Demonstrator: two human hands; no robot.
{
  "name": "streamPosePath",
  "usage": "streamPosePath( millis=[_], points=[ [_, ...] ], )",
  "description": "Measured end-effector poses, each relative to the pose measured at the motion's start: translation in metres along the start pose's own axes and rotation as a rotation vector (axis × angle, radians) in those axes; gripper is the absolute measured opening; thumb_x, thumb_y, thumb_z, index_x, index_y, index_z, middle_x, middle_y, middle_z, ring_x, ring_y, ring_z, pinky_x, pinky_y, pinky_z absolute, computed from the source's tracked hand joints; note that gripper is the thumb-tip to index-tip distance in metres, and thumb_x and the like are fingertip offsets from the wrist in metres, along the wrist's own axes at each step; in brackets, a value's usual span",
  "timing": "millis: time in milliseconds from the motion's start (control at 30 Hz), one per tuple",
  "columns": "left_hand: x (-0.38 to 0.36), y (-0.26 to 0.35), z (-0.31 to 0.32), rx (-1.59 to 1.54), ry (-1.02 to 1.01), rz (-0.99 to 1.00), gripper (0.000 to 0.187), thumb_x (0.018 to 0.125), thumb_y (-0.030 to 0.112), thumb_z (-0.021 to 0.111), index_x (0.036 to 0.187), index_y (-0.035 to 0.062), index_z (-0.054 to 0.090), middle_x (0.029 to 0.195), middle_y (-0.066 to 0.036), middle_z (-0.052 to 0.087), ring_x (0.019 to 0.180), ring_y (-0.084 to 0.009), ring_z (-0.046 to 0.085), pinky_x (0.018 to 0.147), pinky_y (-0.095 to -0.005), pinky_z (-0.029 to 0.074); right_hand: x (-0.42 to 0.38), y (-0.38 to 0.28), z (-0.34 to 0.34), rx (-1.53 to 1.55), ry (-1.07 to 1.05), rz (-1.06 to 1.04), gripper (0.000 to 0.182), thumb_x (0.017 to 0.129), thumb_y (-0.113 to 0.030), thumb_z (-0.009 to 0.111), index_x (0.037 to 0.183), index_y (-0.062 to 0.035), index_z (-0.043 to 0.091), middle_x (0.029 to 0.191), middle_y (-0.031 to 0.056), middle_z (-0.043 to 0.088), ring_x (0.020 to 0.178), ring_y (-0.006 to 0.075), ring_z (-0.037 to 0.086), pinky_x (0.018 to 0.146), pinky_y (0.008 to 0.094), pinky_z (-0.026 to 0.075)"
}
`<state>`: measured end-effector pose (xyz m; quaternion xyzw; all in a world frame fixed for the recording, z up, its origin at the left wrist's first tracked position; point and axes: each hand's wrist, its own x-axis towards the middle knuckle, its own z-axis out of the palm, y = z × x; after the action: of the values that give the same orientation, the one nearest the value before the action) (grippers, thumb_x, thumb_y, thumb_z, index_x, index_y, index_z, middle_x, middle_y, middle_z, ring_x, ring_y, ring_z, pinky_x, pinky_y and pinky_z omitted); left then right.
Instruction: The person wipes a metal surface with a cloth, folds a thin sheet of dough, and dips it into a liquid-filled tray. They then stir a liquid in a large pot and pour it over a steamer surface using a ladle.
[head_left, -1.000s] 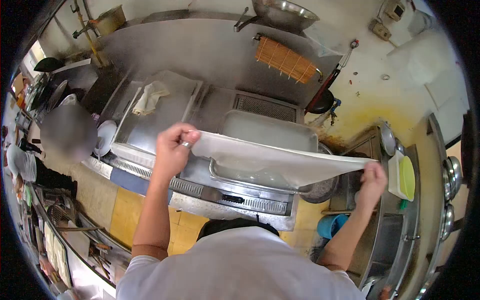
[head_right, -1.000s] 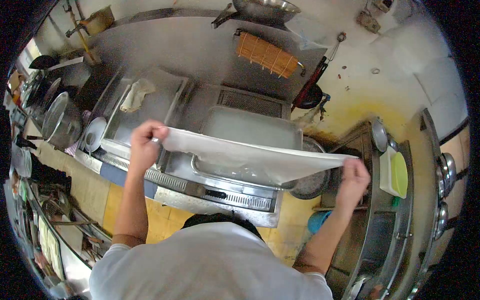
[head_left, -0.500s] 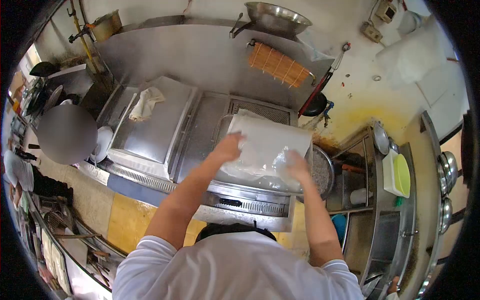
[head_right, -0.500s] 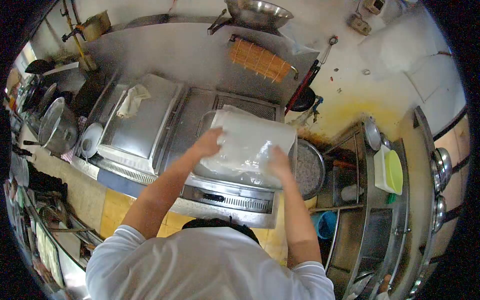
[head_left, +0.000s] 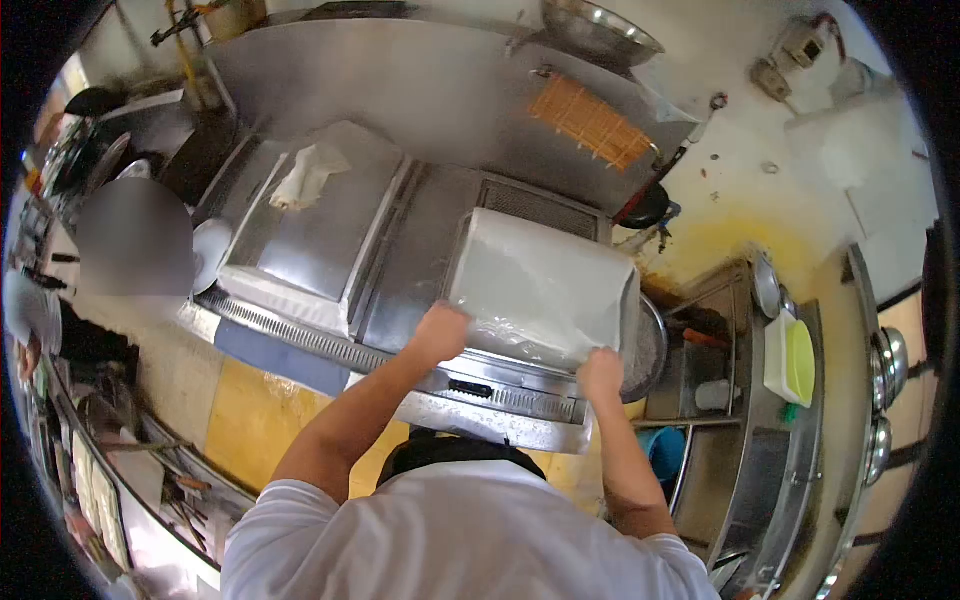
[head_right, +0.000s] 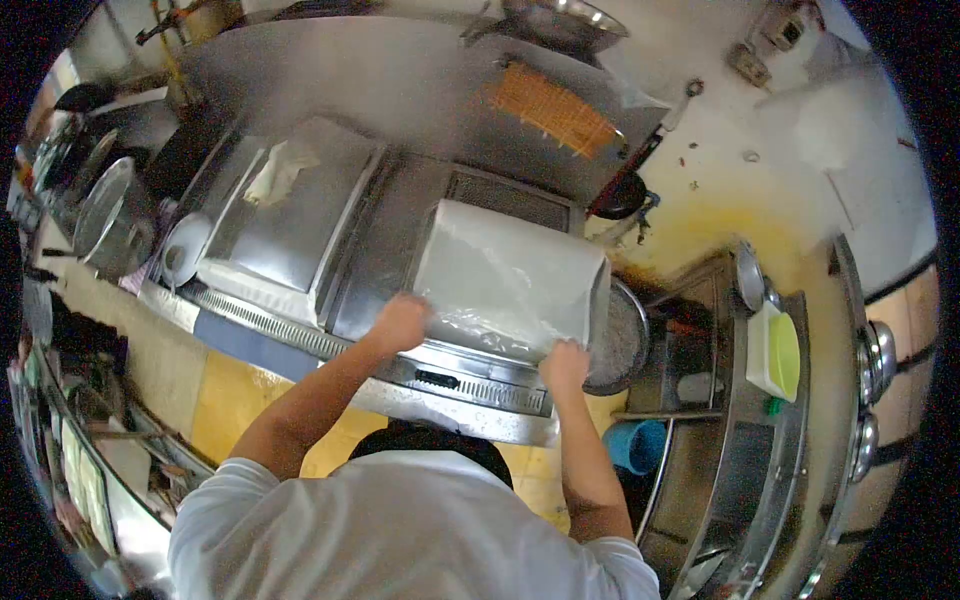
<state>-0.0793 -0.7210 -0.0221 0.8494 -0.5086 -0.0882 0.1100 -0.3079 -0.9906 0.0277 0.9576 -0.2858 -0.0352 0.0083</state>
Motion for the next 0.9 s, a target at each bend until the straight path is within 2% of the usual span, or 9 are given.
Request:
streamPosePath(
  millis=[67,133,233,267,367,400,533,600,900],
  points=[
    [-0.023,0.011,0.000,-0.052,0.020,-0.043,0.027,0.085,0.024,0.067,0.105,0.0060,0.072,0.107,-0.016,0.072,0.107,-0.0331,0.067,0.108,-0.0495,0.041,-0.015,-0.029,-0.001,0.294,-0.117,-0.068,0.021,0.086,-0.018,0.063,0.092,-0.0019,0.075,0.100,0.0225,0.072,0.097,0.0388,0.069,0.087,0.0486,0.055],
    [-0.041,0.031,-0.004,-0.098,-0.054,-0.121,0.037,0.089,0.032,0.067,0.114,0.0046,0.070,0.118,-0.018,0.069,0.118,-0.0331,0.063,0.112,-0.0513,0.038,-0.026,-0.059,0.023,0.495,0.036,-0.217,0.022,0.089,-0.020,0.061,0.095,-0.0027,0.074,0.100,0.0217,0.072,0.095,0.0405,0.068,0.088,0.0488,0.054],
    [-0.076,0.059,0.007,-0.054,0.224,-0.117,0.053,0.092,0.039,0.067,0.130,0.0032,0.061,0.134,-0.018,0.060,0.133,-0.0353,0.051,0.114,-0.0537,0.035,-0.017,-0.093,0.043,0.717,0.052,-0.372,0.022,0.092,-0.021,0.060,0.097,-0.0042,0.073,0.098,0.0207,0.071,0.094,0.0417,0.067,0.088,0.0492,0.053],
    [-0.087,0.066,0.007,-0.130,0.127,-0.180,0.059,0.093,0.036,0.067,0.141,0.0048,0.053,0.150,-0.018,0.048,0.145,-0.0386,0.038,0.116,-0.0589,0.031,-0.010,-0.109,0.046,0.782,0.017,-0.417,0.022,0.092,-0.021,0.060,0.097,-0.0047,0.073,0.098,0.0204,0.071,0.094,0.0418,0.067,0.087,0.0494,0.053],
    [-0.126,0.087,0.016,-0.214,0.243,-0.333,0.058,0.090,0.034,0.070,0.138,0.0044,0.056,0.146,-0.021,0.052,0.137,-0.0413,0.046,0.113,-0.0546,0.037,0.021,-0.134,0.068,0.773,-0.024,-0.454,0.022,0.093,-0.021,0.058,0.098,-0.0043,0.072,0.098,0.0215,0.071,0.095,0.0417,0.067,0.086,0.0489,0.053],
    [-0.142,0.095,0.013,-0.308,0.234,-0.407,0.059,0.090,0.036,0.071,0.138,0.0042,0.056,0.146,-0.022,0.052,0.134,-0.0420,0.049,0.113,-0.0518,0.039,0.023,-0.141,0.054,0.748,-0.035,-0.459,0.019,0.089,-0.014,0.056,0.094,-0.0018,0.071,0.097,0.0242,0.070,0.093,0.0440,0.066,0.085,0.0504,0.052],
    [-0.210,0.124,0.023,-0.485,0.273,-0.683,0.061,0.089,0.032,0.074,0.139,0.0032,0.055,0.147,-0.023,0.051,0.132,-0.0427,0.051,0.111,-0.0473,0.044,0.059,-0.152,0.091,0.650,-0.035,-0.506,0.026,0.090,-0.023,0.059,0.084,0.0002,0.069,0.086,0.0252,0.069,0.084,0.0451,0.066,0.078,0.0541,0.052],
    [-0.241,0.135,0.026,-0.545,0.318,-0.780,0.060,0.089,0.033,0.075,0.138,0.0031,0.057,0.145,-0.023,0.053,0.131,-0.0422,0.053,0.111,-0.0465,0.044,0.057,-0.152,0.067,0.704,-0.179,-0.381,0.030,0.090,-0.026,0.060,0.082,0.0011,0.070,0.085,0.0260,0.069,0.083,0.0456,0.066,0.077,0.0554,0.051],
    [-0.323,0.125,0.045,-0.747,0.531,-1.080,0.048,0.091,0.035,0.072,0.130,0.0059,0.066,0.129,-0.020,0.066,0.119,-0.0384,0.062,0.102,-0.0449,0.050,0.062,-0.153,0.085,0.504,-0.158,-0.733,0.036,0.097,-0.030,0.054,0.092,0.0034,0.068,0.100,0.0308,0.067,0.096,0.0496,0.063,0.084,0.0557,0.049]
  ],
)
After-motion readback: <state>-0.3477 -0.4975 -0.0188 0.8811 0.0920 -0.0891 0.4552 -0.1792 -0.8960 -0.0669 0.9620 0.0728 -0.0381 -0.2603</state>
